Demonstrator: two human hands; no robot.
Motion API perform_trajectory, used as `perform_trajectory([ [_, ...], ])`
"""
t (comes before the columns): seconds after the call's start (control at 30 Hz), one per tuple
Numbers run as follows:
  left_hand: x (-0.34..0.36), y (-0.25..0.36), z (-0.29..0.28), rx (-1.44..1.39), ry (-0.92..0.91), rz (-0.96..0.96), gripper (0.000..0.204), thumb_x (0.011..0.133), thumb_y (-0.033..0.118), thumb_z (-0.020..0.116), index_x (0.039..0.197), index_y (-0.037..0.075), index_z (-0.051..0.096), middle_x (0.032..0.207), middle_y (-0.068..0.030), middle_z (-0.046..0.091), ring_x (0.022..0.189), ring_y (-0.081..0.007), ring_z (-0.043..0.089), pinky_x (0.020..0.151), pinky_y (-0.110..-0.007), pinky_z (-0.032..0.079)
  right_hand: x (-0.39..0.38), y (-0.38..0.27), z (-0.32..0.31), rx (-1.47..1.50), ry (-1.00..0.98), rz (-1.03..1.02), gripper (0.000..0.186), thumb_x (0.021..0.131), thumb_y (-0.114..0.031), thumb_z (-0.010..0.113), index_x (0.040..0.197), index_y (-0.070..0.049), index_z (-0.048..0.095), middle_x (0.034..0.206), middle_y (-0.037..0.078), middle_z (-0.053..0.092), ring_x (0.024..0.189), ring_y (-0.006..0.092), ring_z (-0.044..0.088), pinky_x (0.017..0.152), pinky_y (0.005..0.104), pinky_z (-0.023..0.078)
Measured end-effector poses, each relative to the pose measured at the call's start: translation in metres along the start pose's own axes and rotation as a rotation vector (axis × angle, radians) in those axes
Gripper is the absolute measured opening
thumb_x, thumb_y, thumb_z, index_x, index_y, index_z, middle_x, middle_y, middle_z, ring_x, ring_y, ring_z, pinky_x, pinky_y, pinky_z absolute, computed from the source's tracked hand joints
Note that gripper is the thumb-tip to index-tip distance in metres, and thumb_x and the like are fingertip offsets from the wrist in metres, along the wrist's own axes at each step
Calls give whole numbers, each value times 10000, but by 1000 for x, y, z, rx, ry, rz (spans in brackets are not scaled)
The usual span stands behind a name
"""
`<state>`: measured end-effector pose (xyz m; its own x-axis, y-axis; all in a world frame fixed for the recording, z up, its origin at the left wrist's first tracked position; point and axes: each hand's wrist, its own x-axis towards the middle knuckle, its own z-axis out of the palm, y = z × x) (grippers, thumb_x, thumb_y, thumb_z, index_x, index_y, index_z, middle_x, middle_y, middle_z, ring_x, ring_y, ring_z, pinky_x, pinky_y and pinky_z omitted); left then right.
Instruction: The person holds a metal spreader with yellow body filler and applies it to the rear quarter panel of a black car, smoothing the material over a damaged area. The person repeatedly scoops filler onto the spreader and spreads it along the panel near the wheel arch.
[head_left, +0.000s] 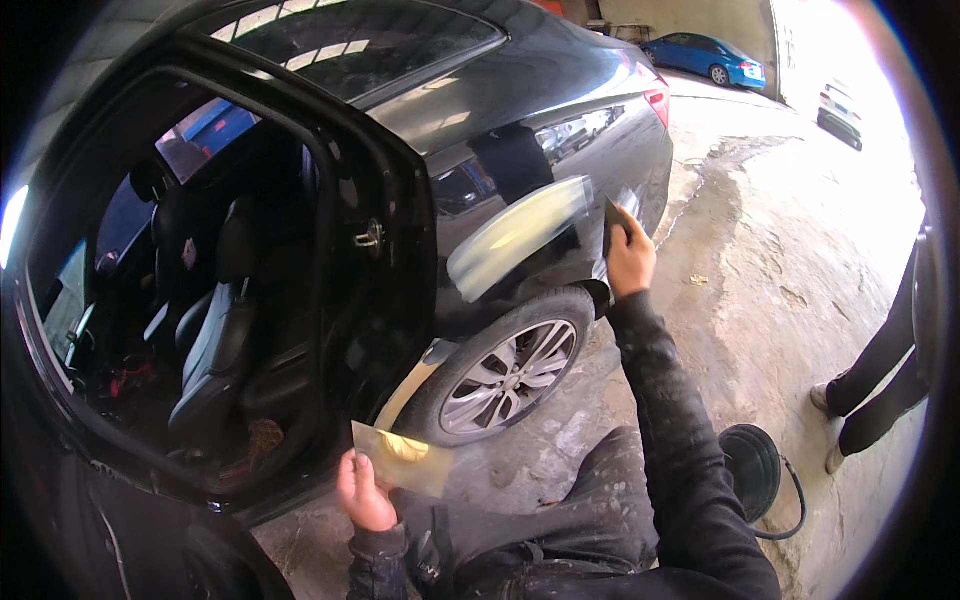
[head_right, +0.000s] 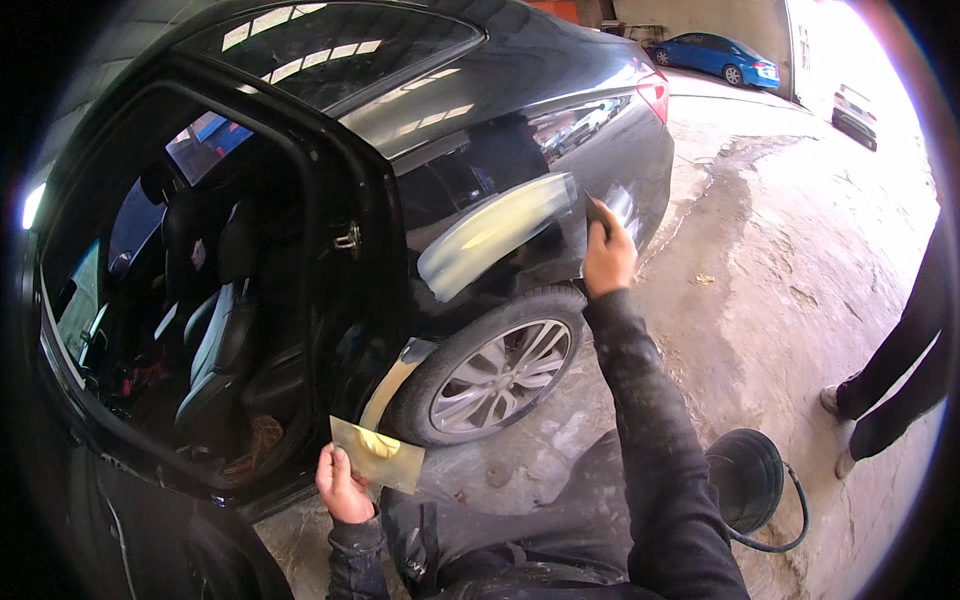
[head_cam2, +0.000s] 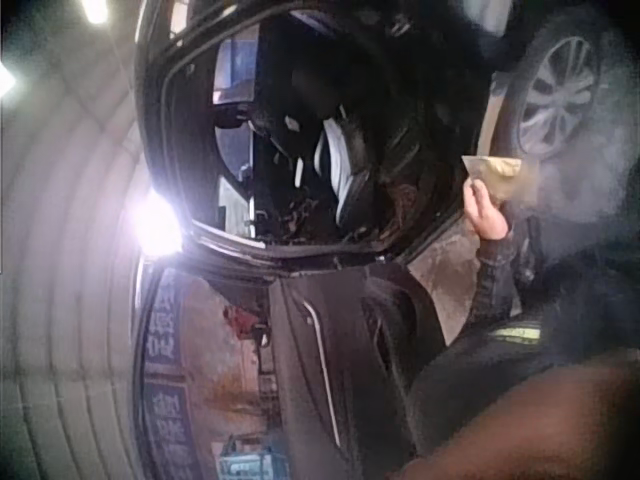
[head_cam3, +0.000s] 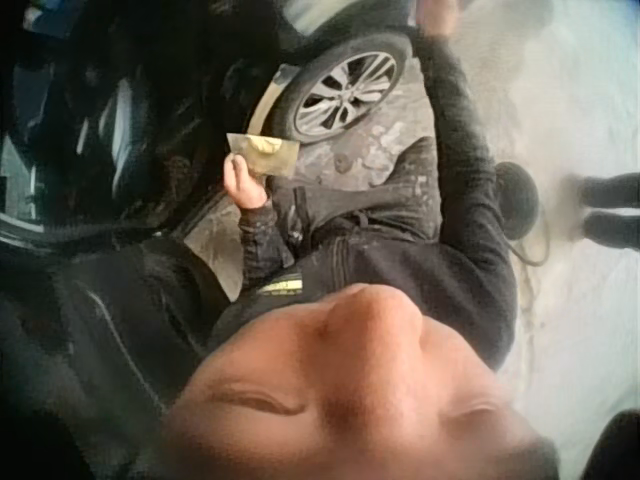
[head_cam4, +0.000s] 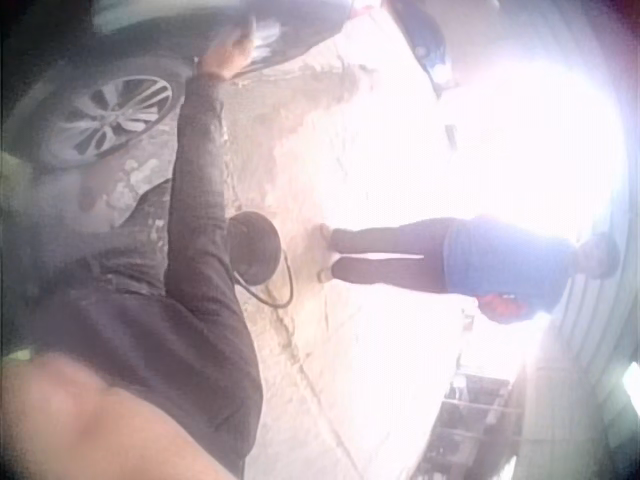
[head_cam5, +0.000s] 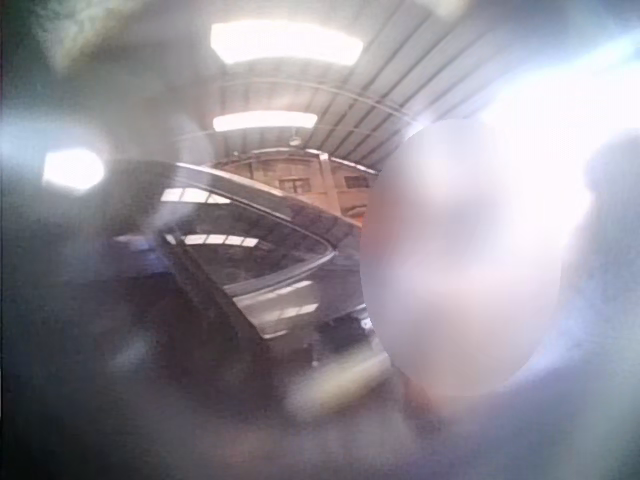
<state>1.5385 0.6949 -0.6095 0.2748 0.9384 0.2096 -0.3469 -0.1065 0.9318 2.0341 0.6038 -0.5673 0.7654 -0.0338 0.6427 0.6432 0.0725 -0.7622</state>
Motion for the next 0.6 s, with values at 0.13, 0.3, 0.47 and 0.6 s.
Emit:
perform_trajectory([
  [0.13, -9, -27, -17, 29, 50, -82, 281, 1041, 290, 601, 1160, 35, 599, 980, -19, 659, 779, -96, 607, 619, -235, 482, 41, -18, 33, -101, -2, -23, 388, 947, -150, 504, 1278, -123, 704, 1149, 197, 718, 1051, 334, 692, 931, 346, 509],
  [0.3, -15, -26, -41, 41, -36, -189, 285, 1041, 291, 598, 1151, 28, 602, 934, -15, 652, 761, -101, 590, 616, -245, 474, 48, -32, 59, -163, 38, 32, 409, 927, -167, 507, 1282, -150, 710, 1172, 171, 702, 1093, 334, 668, 951, 400, 502],
  [0.47, -14, -28, -57, 53, -51, -211, 285, 1043, 297, 596, 1143, 30, 604, 900, -5, 637, 734, -84, 568, 609, -235, 451, 0, -68, 78, -201, 19, 11, 394, 940, -164, 505, 1278, -151, 709, 1148, 158, 672, 1042, 359, 660, 923, 428, 508],
  [0.6, -9, -34, -71, 13, -84, -221, 297, 1041, 306, 603, 1157, 32, 607, 941, -22, 649, 765, -97, 591, 639, -233, 468, -48, -114, 94, -175, 52, -104, 401, 942, -139, 521, 1302, -160, 697, 1163, 164, 660, 1053, 378, 643, 923, 438, 506],
])
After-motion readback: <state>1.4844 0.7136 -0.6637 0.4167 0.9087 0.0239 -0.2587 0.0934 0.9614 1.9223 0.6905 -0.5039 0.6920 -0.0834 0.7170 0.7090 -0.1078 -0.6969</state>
